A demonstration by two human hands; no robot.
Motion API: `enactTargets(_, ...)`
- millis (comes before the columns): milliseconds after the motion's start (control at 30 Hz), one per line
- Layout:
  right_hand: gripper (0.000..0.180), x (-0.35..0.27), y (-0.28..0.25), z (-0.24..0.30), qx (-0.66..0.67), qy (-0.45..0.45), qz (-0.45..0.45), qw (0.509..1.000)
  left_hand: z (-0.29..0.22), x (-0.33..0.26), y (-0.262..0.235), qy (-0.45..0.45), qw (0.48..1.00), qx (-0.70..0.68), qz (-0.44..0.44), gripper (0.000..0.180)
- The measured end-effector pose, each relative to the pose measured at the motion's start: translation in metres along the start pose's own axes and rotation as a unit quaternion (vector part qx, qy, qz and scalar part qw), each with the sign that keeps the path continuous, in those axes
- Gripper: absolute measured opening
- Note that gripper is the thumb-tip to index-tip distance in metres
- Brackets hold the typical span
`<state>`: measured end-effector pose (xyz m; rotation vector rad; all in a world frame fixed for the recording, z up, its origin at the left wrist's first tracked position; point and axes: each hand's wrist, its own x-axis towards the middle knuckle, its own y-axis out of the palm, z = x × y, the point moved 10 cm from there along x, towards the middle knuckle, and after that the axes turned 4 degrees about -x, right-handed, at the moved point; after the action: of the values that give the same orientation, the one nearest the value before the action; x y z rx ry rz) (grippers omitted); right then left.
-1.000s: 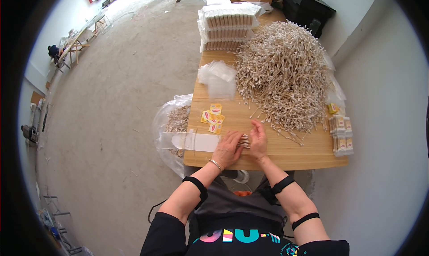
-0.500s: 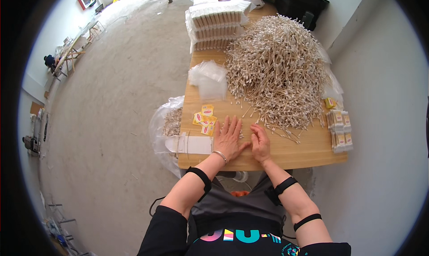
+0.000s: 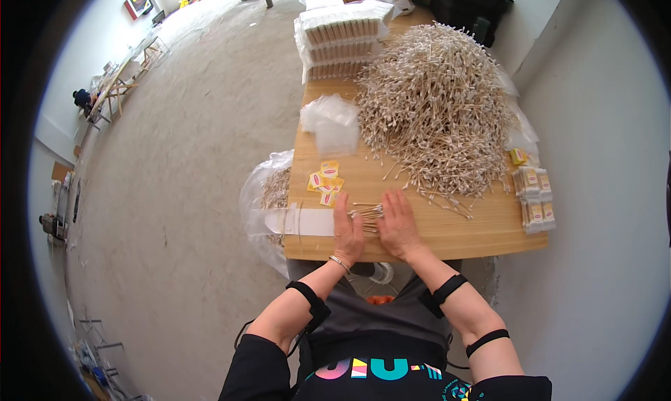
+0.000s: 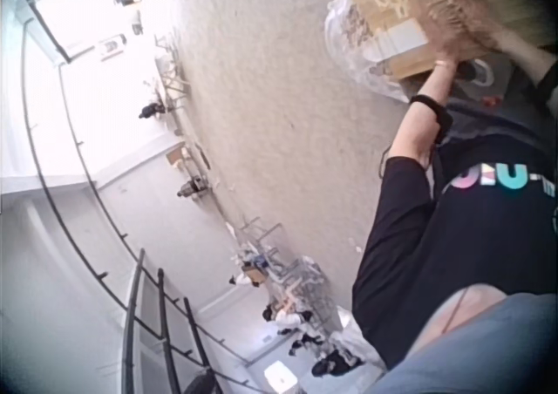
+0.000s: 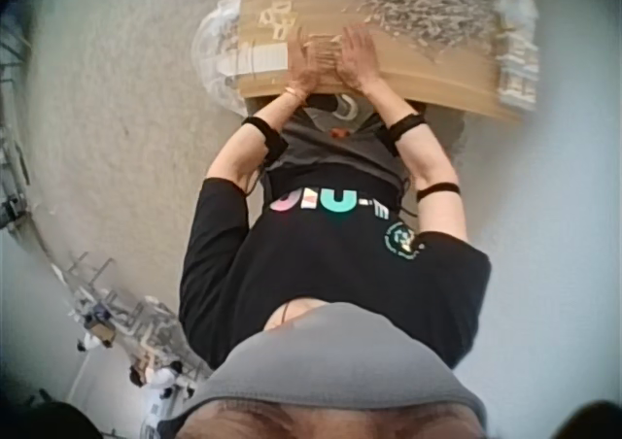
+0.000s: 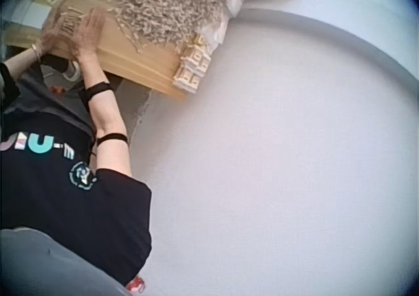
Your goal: The person is counting cotton swabs, aligning them on the table, and placing them into small plastic bags.
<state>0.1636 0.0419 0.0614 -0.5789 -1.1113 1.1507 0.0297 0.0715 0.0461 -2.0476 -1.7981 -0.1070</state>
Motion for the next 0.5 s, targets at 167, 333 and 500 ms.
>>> enactTargets(167, 0.084, -0.012, 0.037, 0.049, -0.115, -0.078, 0.190, 0.972, 0.039, 0.000, -0.007, -0.076, 0.983, -0.158, -0.045, 0.049)
enactTargets(333, 0.087, -0.030, 0.030, 0.064, -0.128, -0.091, 0.212, 0.965, 0.064, -0.006, -0.012, -0.156, 0.931, -0.314, -0.096, 0.044)
enactTargets(500, 0.088, -0.008, 0.046, 0.050, -0.177, -0.094, 0.187, 0.962, 0.050, -0.003, -0.009, -0.163, 0.938, -0.294, -0.081, 0.043)
